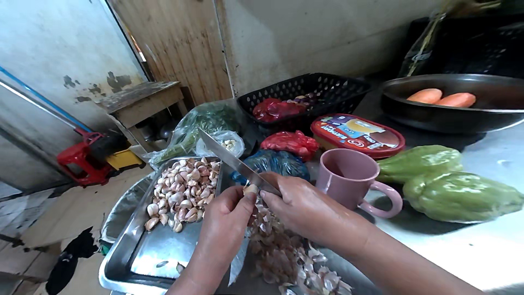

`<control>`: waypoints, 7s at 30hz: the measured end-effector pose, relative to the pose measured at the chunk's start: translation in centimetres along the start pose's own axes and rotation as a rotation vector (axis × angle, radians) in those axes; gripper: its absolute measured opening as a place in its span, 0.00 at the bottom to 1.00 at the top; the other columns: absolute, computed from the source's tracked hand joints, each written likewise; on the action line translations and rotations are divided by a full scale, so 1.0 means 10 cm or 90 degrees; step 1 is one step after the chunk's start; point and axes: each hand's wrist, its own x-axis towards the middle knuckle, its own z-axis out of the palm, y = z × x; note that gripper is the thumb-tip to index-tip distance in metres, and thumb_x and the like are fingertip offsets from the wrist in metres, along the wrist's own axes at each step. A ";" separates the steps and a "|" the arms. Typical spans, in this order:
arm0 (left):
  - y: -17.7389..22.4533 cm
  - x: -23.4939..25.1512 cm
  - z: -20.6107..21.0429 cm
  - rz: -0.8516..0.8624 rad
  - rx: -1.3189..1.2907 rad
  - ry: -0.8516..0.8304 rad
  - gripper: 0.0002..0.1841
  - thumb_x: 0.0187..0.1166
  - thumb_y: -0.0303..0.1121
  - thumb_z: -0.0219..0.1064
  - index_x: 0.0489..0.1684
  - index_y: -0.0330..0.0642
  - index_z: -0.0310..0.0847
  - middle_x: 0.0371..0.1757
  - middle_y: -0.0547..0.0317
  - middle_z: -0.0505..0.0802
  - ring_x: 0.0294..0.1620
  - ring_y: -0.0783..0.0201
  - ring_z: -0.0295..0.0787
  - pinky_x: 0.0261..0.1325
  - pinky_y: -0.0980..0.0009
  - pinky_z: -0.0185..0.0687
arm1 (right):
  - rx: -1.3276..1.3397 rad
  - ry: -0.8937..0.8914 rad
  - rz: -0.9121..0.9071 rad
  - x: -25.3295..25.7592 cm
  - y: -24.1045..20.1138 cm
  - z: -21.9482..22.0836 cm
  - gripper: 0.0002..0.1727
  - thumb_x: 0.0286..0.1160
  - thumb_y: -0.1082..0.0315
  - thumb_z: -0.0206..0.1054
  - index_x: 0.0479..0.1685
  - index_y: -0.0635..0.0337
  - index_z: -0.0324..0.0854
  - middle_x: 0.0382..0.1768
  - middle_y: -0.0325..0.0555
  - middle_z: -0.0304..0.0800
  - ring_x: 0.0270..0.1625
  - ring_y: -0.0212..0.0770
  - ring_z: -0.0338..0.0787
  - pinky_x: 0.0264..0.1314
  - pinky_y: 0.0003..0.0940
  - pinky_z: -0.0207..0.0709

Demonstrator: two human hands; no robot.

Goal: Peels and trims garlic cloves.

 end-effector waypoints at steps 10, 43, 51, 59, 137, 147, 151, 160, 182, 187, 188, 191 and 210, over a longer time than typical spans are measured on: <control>-0.01 0.04 -0.12 0.070 0.216 -0.059 0.15 0.86 0.45 0.60 0.47 0.45 0.89 0.35 0.68 0.89 0.34 0.75 0.84 0.41 0.77 0.81 | 0.033 -0.063 0.067 0.03 -0.03 -0.07 0.14 0.91 0.61 0.58 0.65 0.53 0.82 0.37 0.45 0.88 0.40 0.41 0.89 0.47 0.42 0.82; -0.05 0.20 -0.27 -0.008 0.040 0.063 0.13 0.90 0.35 0.57 0.51 0.40 0.87 0.35 0.61 0.92 0.34 0.69 0.89 0.40 0.73 0.86 | 0.259 0.029 0.075 0.01 0.04 -0.11 0.08 0.90 0.64 0.59 0.56 0.53 0.82 0.28 0.35 0.90 0.21 0.27 0.82 0.23 0.23 0.74; -0.01 0.19 -0.25 -0.080 -0.080 -0.003 0.12 0.91 0.32 0.56 0.50 0.37 0.86 0.34 0.58 0.91 0.32 0.67 0.88 0.40 0.73 0.85 | 0.107 -0.059 0.065 0.02 0.04 -0.07 0.12 0.90 0.60 0.59 0.58 0.51 0.86 0.34 0.36 0.90 0.31 0.32 0.86 0.38 0.33 0.81; -0.06 0.12 -0.12 -0.031 -0.026 -0.043 0.13 0.89 0.36 0.58 0.47 0.41 0.88 0.33 0.60 0.92 0.34 0.68 0.89 0.41 0.73 0.86 | 0.020 -0.028 0.017 -0.03 -0.02 -0.03 0.18 0.91 0.58 0.57 0.74 0.47 0.80 0.39 0.44 0.91 0.41 0.42 0.90 0.48 0.45 0.83; -0.02 0.09 0.09 -0.068 -0.145 0.081 0.08 0.84 0.31 0.62 0.43 0.39 0.87 0.39 0.59 0.91 0.40 0.67 0.89 0.43 0.73 0.84 | -0.243 0.218 -0.139 -0.01 0.04 0.24 0.12 0.79 0.69 0.65 0.57 0.52 0.86 0.31 0.45 0.91 0.37 0.49 0.95 0.40 0.46 0.89; -0.05 0.06 -0.03 -0.026 0.052 -0.105 0.12 0.74 0.42 0.67 0.47 0.49 0.88 0.50 0.67 0.89 0.45 0.74 0.86 0.46 0.75 0.83 | -0.220 0.201 -0.084 0.00 0.05 0.14 0.12 0.82 0.66 0.65 0.60 0.50 0.86 0.31 0.45 0.92 0.37 0.49 0.95 0.40 0.48 0.88; -0.07 0.05 -0.05 -0.015 -0.114 -0.129 0.13 0.75 0.31 0.69 0.54 0.39 0.87 0.49 0.63 0.91 0.44 0.72 0.87 0.48 0.75 0.85 | -0.161 0.154 0.004 0.02 0.05 0.01 0.15 0.89 0.62 0.59 0.66 0.52 0.83 0.36 0.49 0.93 0.42 0.51 0.94 0.48 0.52 0.87; 0.03 0.13 -0.04 -0.112 -0.281 0.012 0.16 0.81 0.19 0.60 0.66 0.33 0.77 0.46 0.48 0.91 0.39 0.62 0.91 0.40 0.71 0.87 | -0.099 0.044 0.047 0.01 -0.02 -0.04 0.17 0.91 0.59 0.56 0.71 0.51 0.78 0.33 0.48 0.89 0.40 0.49 0.91 0.47 0.49 0.83; 0.00 0.09 0.10 -0.101 -0.359 0.053 0.07 0.88 0.24 0.55 0.52 0.34 0.77 0.32 0.53 0.89 0.28 0.66 0.87 0.34 0.73 0.86 | -0.025 0.020 -0.023 -0.01 -0.05 0.05 0.19 0.92 0.59 0.54 0.72 0.53 0.80 0.36 0.48 0.91 0.41 0.47 0.91 0.49 0.47 0.84; -0.02 0.08 0.13 -0.094 -0.323 0.052 0.05 0.87 0.24 0.56 0.51 0.34 0.76 0.31 0.55 0.89 0.28 0.67 0.87 0.35 0.73 0.86 | -0.068 -0.019 0.010 0.00 -0.11 0.05 0.18 0.94 0.59 0.52 0.70 0.56 0.78 0.40 0.51 0.92 0.48 0.51 0.93 0.55 0.49 0.83; -0.03 0.08 0.12 -0.084 -0.309 0.048 0.05 0.87 0.24 0.57 0.51 0.34 0.76 0.31 0.55 0.88 0.28 0.67 0.87 0.35 0.74 0.86 | -0.072 -0.026 0.019 0.00 -0.12 0.04 0.18 0.94 0.60 0.52 0.70 0.56 0.78 0.40 0.52 0.92 0.48 0.52 0.93 0.55 0.50 0.83; -0.06 0.07 0.13 -0.052 -0.236 0.041 0.05 0.86 0.26 0.59 0.52 0.34 0.76 0.32 0.57 0.88 0.27 0.69 0.85 0.34 0.75 0.85 | -0.089 -0.039 0.036 0.00 -0.16 0.02 0.18 0.94 0.60 0.50 0.70 0.56 0.77 0.40 0.54 0.91 0.49 0.54 0.92 0.55 0.51 0.83; 0.01 0.10 0.03 -0.089 -0.208 -0.005 0.11 0.86 0.26 0.59 0.59 0.35 0.83 0.37 0.59 0.89 0.30 0.70 0.84 0.35 0.76 0.83 | -0.161 0.069 -0.085 -0.04 -0.06 0.15 0.15 0.89 0.64 0.56 0.65 0.55 0.82 0.37 0.52 0.92 0.44 0.54 0.95 0.48 0.51 0.86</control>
